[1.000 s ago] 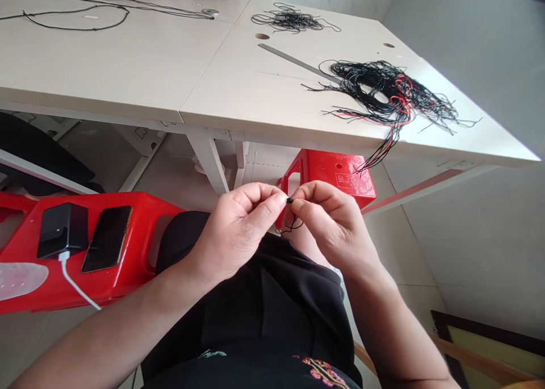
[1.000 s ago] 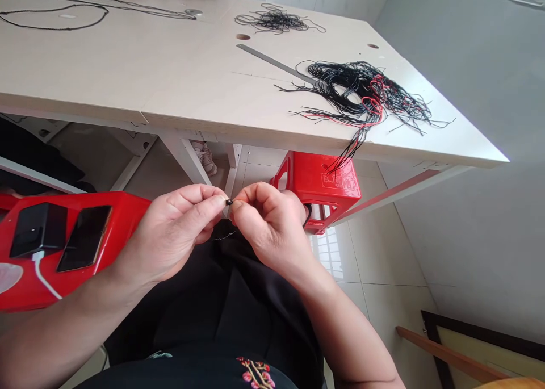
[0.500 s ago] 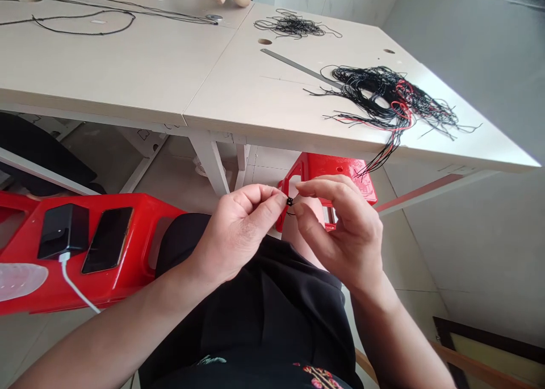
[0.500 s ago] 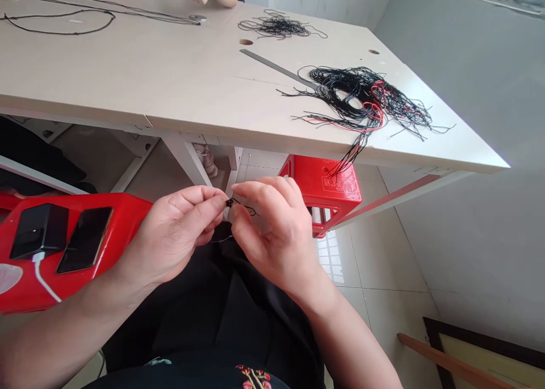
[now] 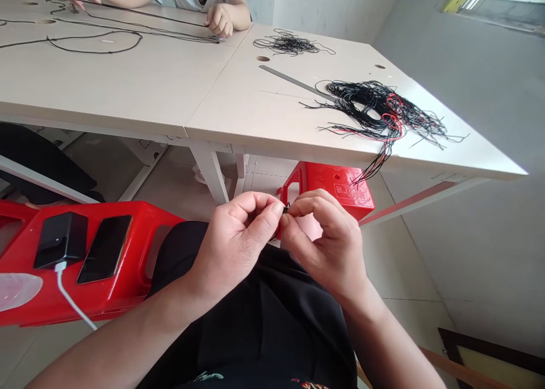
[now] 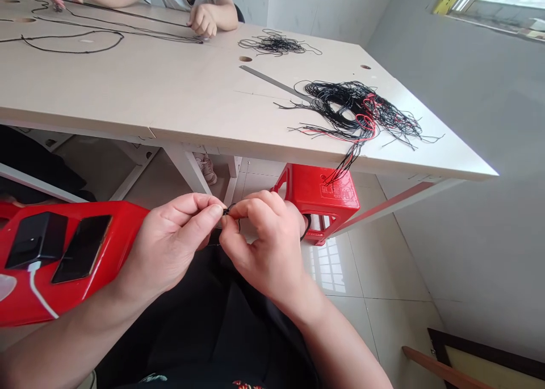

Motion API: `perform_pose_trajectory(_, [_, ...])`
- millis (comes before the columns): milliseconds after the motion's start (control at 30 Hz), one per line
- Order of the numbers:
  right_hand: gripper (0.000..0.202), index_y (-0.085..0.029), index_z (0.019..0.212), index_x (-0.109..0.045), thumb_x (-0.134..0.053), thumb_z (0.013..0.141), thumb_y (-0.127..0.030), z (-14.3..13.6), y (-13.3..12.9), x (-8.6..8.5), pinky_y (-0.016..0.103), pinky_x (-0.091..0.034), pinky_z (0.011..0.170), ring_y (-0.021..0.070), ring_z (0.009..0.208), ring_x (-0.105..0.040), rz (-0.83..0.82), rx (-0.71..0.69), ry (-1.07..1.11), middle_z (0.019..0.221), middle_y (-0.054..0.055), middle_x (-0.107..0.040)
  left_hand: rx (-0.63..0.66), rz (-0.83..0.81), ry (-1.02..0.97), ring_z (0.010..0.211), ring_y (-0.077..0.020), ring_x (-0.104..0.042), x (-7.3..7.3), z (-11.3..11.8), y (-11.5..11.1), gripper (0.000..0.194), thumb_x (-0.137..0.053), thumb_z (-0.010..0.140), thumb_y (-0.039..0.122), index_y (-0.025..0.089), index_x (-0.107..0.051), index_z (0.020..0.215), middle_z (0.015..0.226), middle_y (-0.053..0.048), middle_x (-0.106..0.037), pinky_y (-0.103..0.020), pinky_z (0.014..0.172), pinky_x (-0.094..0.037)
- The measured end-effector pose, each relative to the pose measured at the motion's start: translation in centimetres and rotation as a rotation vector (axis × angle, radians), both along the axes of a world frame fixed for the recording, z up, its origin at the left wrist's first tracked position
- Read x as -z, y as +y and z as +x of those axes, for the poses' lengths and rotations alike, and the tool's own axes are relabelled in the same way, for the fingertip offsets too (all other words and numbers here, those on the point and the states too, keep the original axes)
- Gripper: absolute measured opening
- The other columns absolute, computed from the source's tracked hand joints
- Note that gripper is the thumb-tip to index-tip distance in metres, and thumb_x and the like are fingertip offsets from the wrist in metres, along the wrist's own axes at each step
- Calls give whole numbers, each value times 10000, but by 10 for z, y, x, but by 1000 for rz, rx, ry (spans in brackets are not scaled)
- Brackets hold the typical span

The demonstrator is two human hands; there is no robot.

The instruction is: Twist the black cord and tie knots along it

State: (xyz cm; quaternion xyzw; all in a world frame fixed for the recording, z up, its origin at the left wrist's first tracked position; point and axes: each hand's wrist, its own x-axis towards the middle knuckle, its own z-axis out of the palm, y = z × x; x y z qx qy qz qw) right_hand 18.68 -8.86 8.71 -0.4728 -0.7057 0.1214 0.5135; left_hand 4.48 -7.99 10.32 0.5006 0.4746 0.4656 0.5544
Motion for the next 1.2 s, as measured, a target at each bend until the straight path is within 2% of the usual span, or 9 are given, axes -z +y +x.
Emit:
perform_pose_trajectory(67, [84,-223,808,-597,-650,805,-157,3,-1,1,320,-521,668,156,750,-624,-42,-91,152,807,13,-655,28,-107,-75,493,-57,-391,-2,0,0,159,-680,823,339,189,-689,772,580,42,-527,-164,434,-307])
perform_pose_trajectory(167, [160,-224,972,-647,-670,823,-168,6,0,2,323,-571,739,175,862,-682,-112,-204,334,946,42,-710,73,-235,-141,455,-48,-326,-4,1,0,189,-696,798,365,181,-676,760,545,54,-463,-162,394,-241])
perform_pose_trajectory(267, [139,-214,960,-670,-652,844,-141,7,0,2,283,-581,684,157,806,-699,-178,-253,411,882,27,-727,85,-237,-141,456,-46,-317,-3,1,-1,184,-699,795,361,182,-672,761,550,56,-453,-163,392,-228])
perform_pose_trajectory(367, [124,-213,905,-656,-648,833,-113,5,0,4,254,-562,636,130,728,-679,-155,-205,403,806,-2,-707,73,-172,-107,497,-49,-366,-1,0,-2,170,-703,801,346,182,-682,766,583,47,-488,-157,420,-264])
perform_pose_trajectory(467, [165,-226,859,-606,-630,790,-78,3,0,4,248,-520,580,117,662,-637,-68,-95,278,733,-31,-656,62,-118,-73,532,-53,-397,0,0,-1,170,-701,809,345,181,-687,769,607,41,-509,-154,446,-294])
perform_pose_trajectory(633, [231,-247,864,-561,-577,785,-31,5,1,2,304,-517,655,143,718,-611,143,43,19,788,-12,-637,116,-344,-204,494,-49,-333,-6,2,1,223,-741,751,336,158,-624,688,559,52,-433,-137,395,-236])
perform_pose_trajectory(833, [193,-231,864,-603,-616,819,-44,6,-6,4,301,-514,630,144,717,-600,135,43,128,789,11,-631,107,-413,-310,515,-40,-351,-11,2,3,235,-762,729,284,146,-588,650,575,46,-438,-96,388,-234])
perform_pose_trajectory(1000, [125,-211,854,-649,-629,839,-89,4,-8,3,301,-476,602,123,654,-574,53,6,123,753,10,-660,122,-342,-263,487,-39,-339,-6,2,3,190,-733,765,310,157,-638,703,564,48,-444,-116,388,-238])
perform_pose_trajectory(1200, [129,-207,755,-614,-618,820,-96,3,-6,-2,297,-449,593,113,609,-552,27,-6,103,685,-12,-638,76,-31,-25,532,-62,-444,2,1,-3,171,-680,836,354,191,-693,789,627,33,-557,-165,463,-355])
